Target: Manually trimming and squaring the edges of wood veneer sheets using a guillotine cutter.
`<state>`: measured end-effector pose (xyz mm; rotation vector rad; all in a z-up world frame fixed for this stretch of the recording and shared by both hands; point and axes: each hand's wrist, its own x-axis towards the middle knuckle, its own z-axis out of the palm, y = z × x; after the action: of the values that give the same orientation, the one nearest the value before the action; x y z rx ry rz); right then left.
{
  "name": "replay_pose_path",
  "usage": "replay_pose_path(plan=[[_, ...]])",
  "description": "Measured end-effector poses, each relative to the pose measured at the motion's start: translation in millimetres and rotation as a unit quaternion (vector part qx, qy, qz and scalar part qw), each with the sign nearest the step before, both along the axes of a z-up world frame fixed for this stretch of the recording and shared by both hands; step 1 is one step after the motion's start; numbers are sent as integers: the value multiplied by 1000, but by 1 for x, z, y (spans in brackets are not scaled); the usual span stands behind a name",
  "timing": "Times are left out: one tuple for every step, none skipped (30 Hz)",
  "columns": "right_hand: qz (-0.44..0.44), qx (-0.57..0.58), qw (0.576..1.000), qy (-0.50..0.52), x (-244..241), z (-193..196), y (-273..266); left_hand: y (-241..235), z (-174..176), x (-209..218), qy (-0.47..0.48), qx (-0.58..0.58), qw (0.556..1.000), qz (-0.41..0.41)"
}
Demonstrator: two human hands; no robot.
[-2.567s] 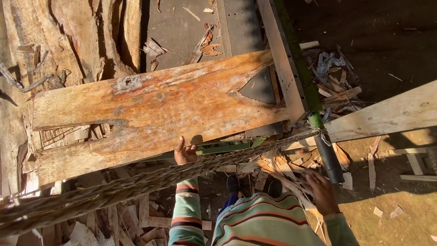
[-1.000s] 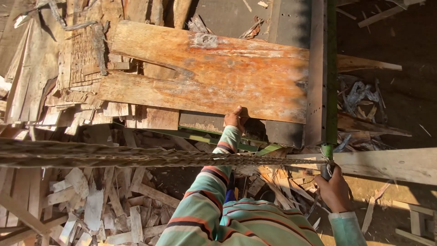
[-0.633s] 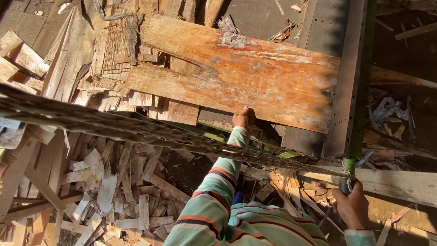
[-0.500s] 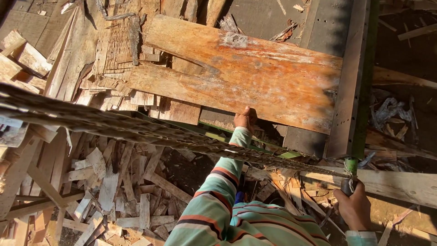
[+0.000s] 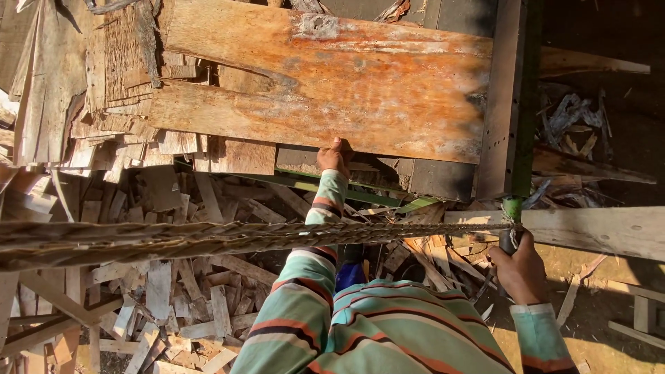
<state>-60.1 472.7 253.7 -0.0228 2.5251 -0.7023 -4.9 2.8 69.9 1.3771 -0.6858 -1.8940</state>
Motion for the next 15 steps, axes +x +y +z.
replay_pose_path(plan=[[-4, 1, 1000, 0, -1, -9, 4, -2, -4, 1, 0, 1, 1000, -4], [17, -21, 999, 29, -2, -18, 10, -3, -8, 0, 35, -3, 999, -2], [38, -43, 997, 59, -3, -27, 16, -4, -12, -2, 70, -7, 997, 1], [31, -41, 997, 60, -2, -25, 17, -3, 6, -3, 71, -5, 997, -5], [33, -40, 997, 62, -2, -23, 17, -3, 23, -4, 59, 23, 998, 8], [38, -41, 996, 63, -1, -22, 14, -5, 42, -2, 45, 49, 998, 24], [34, -41, 997, 63, -1, -10, 8, -11, 25, -6, 44, 49, 998, 20], [10, -57, 998, 25, 1, 2, 3, -17, 8, -6, 58, 24, 998, 9], [-14, -74, 997, -13, 3, 15, -2, -22, -9, -7, 72, -1, 997, -3], [-19, -75, 997, -12, 3, 5, 1, -19, 2, -4, 73, -2, 997, -9], [5, -61, 998, 11, 3, -3, 5, -16, 13, -1, 66, 13, 998, 1], [27, -47, 998, 37, 0, -11, 9, -11, 26, -4, 63, 28, 998, 7], [19, -48, 998, 42, 0, -11, 10, -11, 32, -8, 67, 27, 997, -1], [23, -58, 997, 42, 0, -12, 10, -9, 37, -6, 49, 38, 998, 9], [28, -67, 996, 42, 1, -12, 11, -8, 41, -4, 31, 49, 998, 20]])
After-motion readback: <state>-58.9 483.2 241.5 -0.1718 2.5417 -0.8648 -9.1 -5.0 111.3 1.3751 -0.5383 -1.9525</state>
